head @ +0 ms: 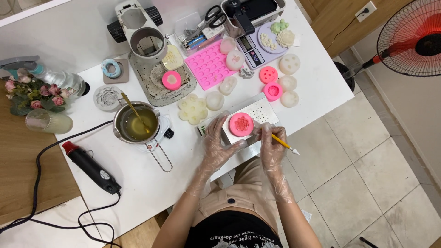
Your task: Preparing wax, heating it with a heat gun, and working with molds to create candles.
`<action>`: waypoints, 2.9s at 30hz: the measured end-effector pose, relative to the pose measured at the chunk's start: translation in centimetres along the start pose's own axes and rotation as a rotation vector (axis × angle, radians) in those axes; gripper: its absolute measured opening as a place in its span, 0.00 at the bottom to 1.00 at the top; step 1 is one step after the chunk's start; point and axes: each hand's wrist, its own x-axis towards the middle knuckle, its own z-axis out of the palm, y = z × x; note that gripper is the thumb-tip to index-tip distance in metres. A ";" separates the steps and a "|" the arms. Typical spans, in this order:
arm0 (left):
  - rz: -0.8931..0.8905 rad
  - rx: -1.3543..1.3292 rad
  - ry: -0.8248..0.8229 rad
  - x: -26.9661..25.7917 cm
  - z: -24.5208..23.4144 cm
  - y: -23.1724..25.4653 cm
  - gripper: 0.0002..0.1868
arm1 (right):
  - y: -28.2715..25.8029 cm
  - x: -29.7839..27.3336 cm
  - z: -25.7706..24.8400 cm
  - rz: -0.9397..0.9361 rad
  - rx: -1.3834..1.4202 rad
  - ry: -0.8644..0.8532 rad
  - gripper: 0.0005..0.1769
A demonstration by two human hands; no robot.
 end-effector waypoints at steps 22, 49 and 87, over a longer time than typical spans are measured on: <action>-0.086 0.037 -0.051 -0.5 0.6 -1.2 0.55 | -3.8 1.6 -2.4 0.149 -0.138 0.023 0.13; -0.023 0.067 -0.041 -0.2 0.3 -0.9 0.52 | -4.4 2.6 0.1 0.129 -0.176 -0.123 0.14; 0.020 0.051 -0.054 0.0 -0.5 -0.1 0.50 | -3.6 2.1 0.7 0.089 -0.163 -0.174 0.14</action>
